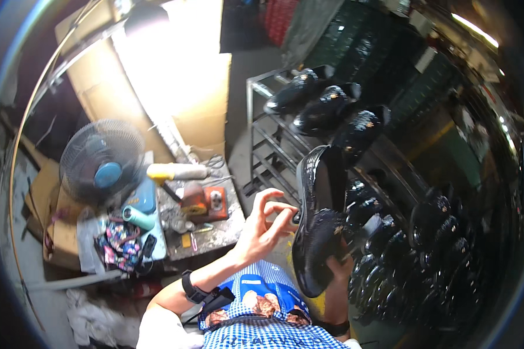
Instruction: The recorder is cleaning and inspecting black leather dress shoes in a factory setting.
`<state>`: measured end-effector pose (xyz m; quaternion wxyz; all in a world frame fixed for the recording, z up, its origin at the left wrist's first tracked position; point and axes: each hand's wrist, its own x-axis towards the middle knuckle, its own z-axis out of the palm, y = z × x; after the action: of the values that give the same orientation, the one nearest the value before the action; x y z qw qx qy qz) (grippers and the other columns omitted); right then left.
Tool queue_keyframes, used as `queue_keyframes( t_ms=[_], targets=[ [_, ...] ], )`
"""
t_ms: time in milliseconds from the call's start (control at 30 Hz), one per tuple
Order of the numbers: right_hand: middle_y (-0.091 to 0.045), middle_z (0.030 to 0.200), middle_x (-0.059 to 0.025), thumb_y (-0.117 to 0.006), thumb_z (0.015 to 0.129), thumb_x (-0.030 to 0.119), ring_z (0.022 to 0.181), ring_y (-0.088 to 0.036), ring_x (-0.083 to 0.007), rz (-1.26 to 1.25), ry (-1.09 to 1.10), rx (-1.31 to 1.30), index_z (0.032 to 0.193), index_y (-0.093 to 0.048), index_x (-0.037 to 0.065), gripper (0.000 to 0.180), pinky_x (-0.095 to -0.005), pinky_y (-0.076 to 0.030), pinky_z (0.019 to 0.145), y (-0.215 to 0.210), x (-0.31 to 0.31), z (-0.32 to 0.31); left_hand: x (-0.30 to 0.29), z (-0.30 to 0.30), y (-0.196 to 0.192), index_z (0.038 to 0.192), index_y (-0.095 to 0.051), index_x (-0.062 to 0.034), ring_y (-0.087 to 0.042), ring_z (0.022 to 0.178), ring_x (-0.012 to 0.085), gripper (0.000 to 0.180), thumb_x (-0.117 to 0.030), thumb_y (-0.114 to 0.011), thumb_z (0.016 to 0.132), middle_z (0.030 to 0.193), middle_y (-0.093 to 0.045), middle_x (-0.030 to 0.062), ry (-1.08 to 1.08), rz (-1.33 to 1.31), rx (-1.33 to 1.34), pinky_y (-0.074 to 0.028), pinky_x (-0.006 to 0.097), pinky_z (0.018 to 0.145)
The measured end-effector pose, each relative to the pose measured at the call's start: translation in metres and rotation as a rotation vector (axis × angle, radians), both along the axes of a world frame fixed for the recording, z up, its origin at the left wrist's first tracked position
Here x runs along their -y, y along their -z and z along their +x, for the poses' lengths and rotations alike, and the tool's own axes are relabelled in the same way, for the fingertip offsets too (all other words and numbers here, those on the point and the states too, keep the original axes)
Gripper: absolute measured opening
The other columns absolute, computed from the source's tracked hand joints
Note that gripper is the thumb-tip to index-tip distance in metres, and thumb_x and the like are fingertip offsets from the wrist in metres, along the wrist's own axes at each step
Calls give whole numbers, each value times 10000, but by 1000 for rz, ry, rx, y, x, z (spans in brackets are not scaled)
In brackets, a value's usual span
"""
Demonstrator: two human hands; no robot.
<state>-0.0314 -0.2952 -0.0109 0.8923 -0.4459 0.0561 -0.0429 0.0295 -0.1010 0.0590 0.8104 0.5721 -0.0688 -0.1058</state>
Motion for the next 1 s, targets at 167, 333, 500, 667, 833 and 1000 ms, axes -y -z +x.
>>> queue_keyframes(
  t_ms=[167, 333, 500, 667, 833, 1000],
  targets=[
    [-558, 1078, -127, -646, 628, 62, 977, -547, -192, -84, -286, -183, 1237, -394, -72, 673, -305, -434, 853, 45, 6, -7, -47, -4, 29, 1078, -431, -92, -617, 681, 138, 241, -226, -504, 892, 972, -525, 58, -166, 192, -76, -490, 227, 527],
    [-552, 1101, -130, -664, 620, 58, 995, -535, -190, -146, -404, -180, 1253, -371, -81, 710, -298, -392, 901, 9, -31, -9, -67, -13, 46, 865, -489, -40, -562, 550, 107, 229, -239, -596, 833, 694, -546, 29, -307, 603, 113, -432, 223, 472],
    [-533, 1151, -131, -698, 623, -11, 1052, -506, -183, -498, -432, 57, 1266, -362, -66, 728, -297, -354, 929, 8, -37, -10, -79, -22, 56, 737, -487, -20, -543, 486, 250, 211, -189, -578, 824, 566, -522, 135, -563, 1025, 302, -418, 323, 461],
    [-573, 1032, -100, -751, 630, 79, 928, -524, -134, -844, -454, 64, 1201, -432, -47, 666, -272, -405, 849, 4, -33, -10, -89, -30, 66, 667, -484, -49, -533, 492, 300, 228, -185, -555, 836, 550, -516, 129, -555, 1308, 376, -408, 342, 444],
    [-575, 1017, -89, -755, 648, 90, 919, -522, -144, -793, -519, 148, 1163, -470, -50, 605, -274, -409, 842, 15, -34, -9, -99, -28, 75, 623, -475, -46, -490, 427, 202, 265, -170, -545, 847, 518, -464, 102, -505, 1104, 510, -375, 310, 414],
    [-532, 1159, -131, -758, 630, 61, 1069, -499, -179, -510, -624, -164, 1199, -454, -60, 656, -289, -348, 944, 49, -27, -16, -111, -9, 53, 668, -481, -92, -356, 427, 42, 257, -213, -489, 895, 520, -385, -46, -534, -78, -119, -289, 175, 392]
  ],
)
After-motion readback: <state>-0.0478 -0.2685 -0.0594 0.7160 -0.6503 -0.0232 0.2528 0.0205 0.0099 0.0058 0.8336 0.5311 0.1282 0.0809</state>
